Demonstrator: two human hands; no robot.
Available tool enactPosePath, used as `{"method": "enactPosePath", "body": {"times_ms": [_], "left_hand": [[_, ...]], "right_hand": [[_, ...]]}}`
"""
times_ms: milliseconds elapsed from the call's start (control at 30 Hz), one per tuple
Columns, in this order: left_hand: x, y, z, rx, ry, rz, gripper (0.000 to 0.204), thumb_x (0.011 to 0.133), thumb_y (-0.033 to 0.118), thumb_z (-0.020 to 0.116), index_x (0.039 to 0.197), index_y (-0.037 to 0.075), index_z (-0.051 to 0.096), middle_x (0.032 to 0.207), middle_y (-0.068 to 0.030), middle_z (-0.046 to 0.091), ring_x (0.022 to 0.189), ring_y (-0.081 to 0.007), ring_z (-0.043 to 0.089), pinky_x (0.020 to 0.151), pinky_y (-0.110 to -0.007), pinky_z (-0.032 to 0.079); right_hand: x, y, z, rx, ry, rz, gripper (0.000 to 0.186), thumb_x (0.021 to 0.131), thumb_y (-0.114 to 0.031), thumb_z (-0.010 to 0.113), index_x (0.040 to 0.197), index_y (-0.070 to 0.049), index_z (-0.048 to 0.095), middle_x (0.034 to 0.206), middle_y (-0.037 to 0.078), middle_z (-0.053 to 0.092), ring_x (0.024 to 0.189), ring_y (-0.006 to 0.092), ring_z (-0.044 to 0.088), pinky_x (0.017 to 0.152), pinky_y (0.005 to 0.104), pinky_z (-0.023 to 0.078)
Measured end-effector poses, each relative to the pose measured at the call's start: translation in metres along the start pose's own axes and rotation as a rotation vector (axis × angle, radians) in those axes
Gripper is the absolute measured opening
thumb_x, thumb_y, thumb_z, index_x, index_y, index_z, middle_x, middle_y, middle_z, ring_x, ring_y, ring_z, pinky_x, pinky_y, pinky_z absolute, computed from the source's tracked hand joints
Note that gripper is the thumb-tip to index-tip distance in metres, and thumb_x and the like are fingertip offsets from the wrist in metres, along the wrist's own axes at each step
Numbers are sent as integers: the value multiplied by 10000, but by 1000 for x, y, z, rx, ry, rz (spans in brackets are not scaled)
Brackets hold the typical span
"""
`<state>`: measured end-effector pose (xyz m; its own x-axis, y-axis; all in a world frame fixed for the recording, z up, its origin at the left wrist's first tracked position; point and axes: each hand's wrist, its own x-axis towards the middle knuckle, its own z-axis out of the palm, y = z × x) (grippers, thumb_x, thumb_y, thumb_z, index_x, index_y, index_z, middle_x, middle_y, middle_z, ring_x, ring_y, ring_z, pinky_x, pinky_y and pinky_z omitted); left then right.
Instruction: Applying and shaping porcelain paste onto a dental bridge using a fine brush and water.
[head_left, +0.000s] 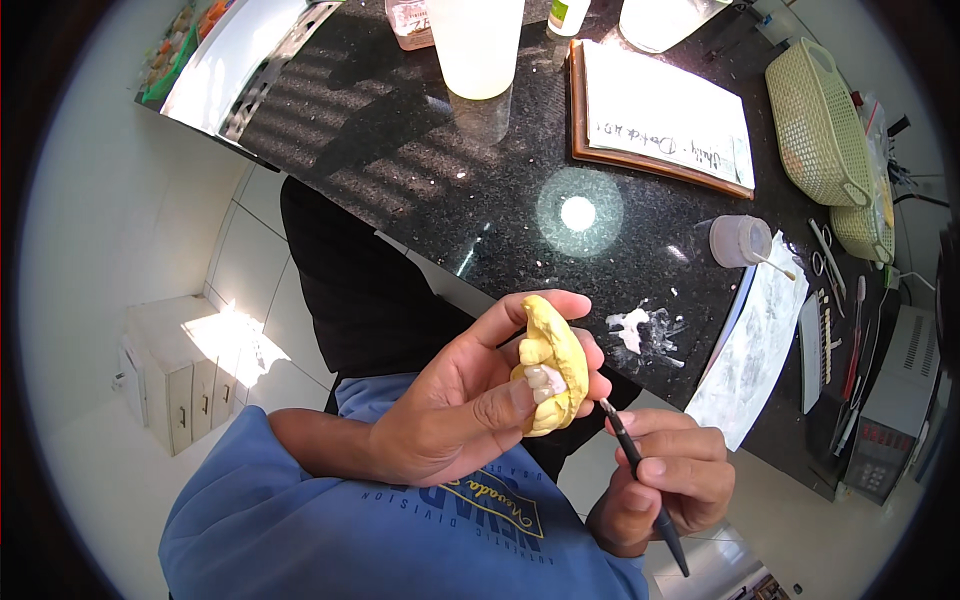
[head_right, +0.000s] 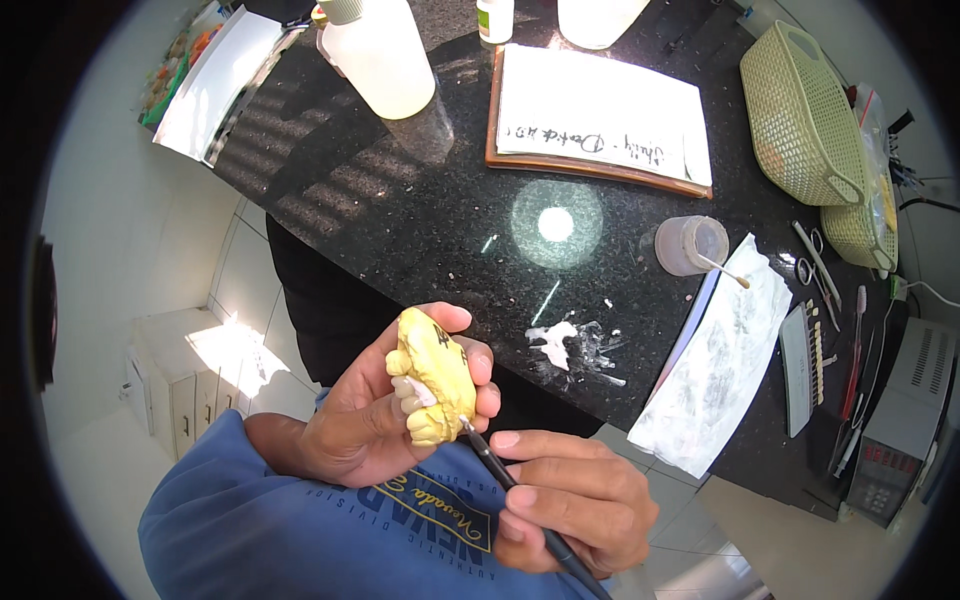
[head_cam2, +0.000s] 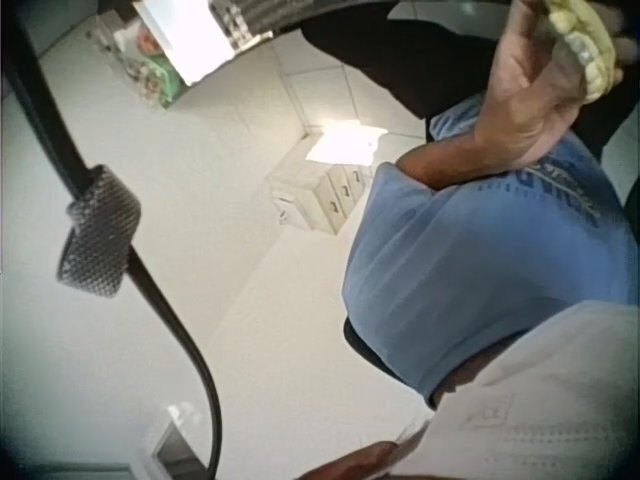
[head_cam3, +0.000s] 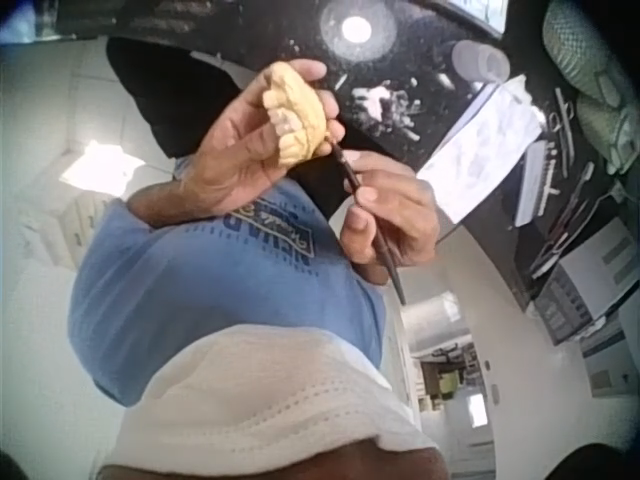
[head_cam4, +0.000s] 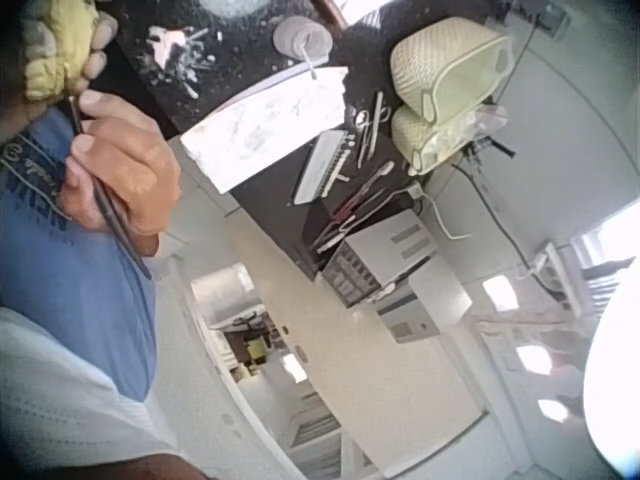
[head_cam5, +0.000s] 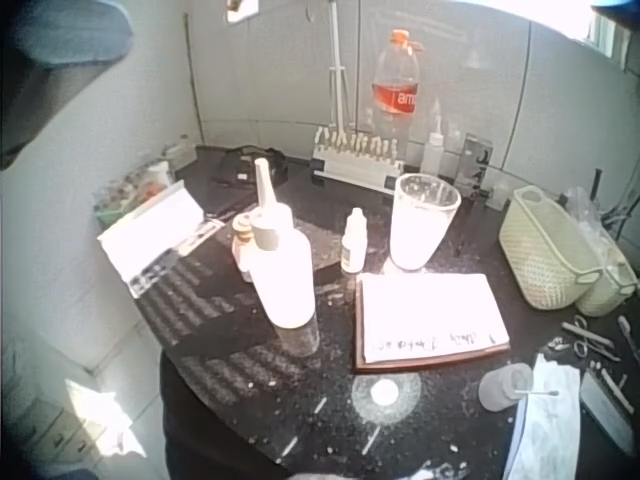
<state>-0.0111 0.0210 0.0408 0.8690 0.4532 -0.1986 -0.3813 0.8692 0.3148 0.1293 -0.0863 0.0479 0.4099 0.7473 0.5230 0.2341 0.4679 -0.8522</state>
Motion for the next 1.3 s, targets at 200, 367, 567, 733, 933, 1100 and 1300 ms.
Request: {"method": "enactPosePath", "body": {"times_ms": [200, 367, 567, 733, 933, 1100, 1300], "left_hand": [[1, -4, -1, 14, -23, 56, 567, 911, 116, 576, 1378, 99, 256, 1205, -140, 420, 1162, -230, 449, 982, -362, 392], [1, -5, -1, 16, -44, 82, 555, 911, 104, 567, 1370, 102, 256, 1205, -142, 414, 1157, -229, 443, 979, -364, 388], [0, -5, -2, 26, -56, 94, 545, 910, 102, 564, 1362, 103, 258, 1198, -145, 412, 1149, -223, 447, 974, -363, 389], [0, -5, 0, 21, -51, 87, 547, 910, 106, 568, 1361, 102, 260, 1197, -146, 414, 1141, -225, 455, 973, -362, 392], [0, -5, 2, 1, -35, 77, 565, 901, 116, 585, 1362, 101, 259, 1201, -148, 417, 1136, -231, 465, 973, -364, 393], [0, -6, 1, -12, -42, 82, 577, 898, 121, 587, 1368, 99, 254, 1201, -149, 417, 1136, -235, 464, 969, -365, 393], [0, -5, 2, -20, -37, 66, 585, 897, 123, 589, 1373, 97, 249, 1207, -152, 416, 1139, -241, 459, 967, -369, 394]], "right_hand": [[1, -2, 20, -97, 41, 5, 247, 690, 32, 714, 893, 30, 573, 757, 149, 594, 776, 351, 687, 709, 396, 603], [1, -2, 22, -133, 28, -3, 245, 685, 23, 726, 883, 18, 583, 760, 138, 602, 792, 343, 690, 706, 375, 601], [1, -4, 21, -156, -5, 16, 252, 683, 18, 738, 886, 11, 588, 778, 138, 614, 808, 343, 690, 700, 358, 600], [-1, -4, 20, -134, 8, 28, 255, 690, 8, 743, 891, 11, 586, 773, 138, 612, 805, 348, 689, 702, 363, 601], [-1, -5, 20, -113, 47, 21, 249, 695, 3, 744, 886, 10, 585, 768, 131, 608, 796, 342, 690, 688, 353, 603], [2, -6, 21, -189, -7, 9, 244, 694, -4, 752, 877, 0, 591, 763, 120, 609, 802, 329, 692, 674, 337, 604], [2, -6, 21, -205, 0, -5, 236, 695, -14, 758, 869, -10, 598, 768, 111, 610, 807, 326, 692, 663, 325, 604]]}}
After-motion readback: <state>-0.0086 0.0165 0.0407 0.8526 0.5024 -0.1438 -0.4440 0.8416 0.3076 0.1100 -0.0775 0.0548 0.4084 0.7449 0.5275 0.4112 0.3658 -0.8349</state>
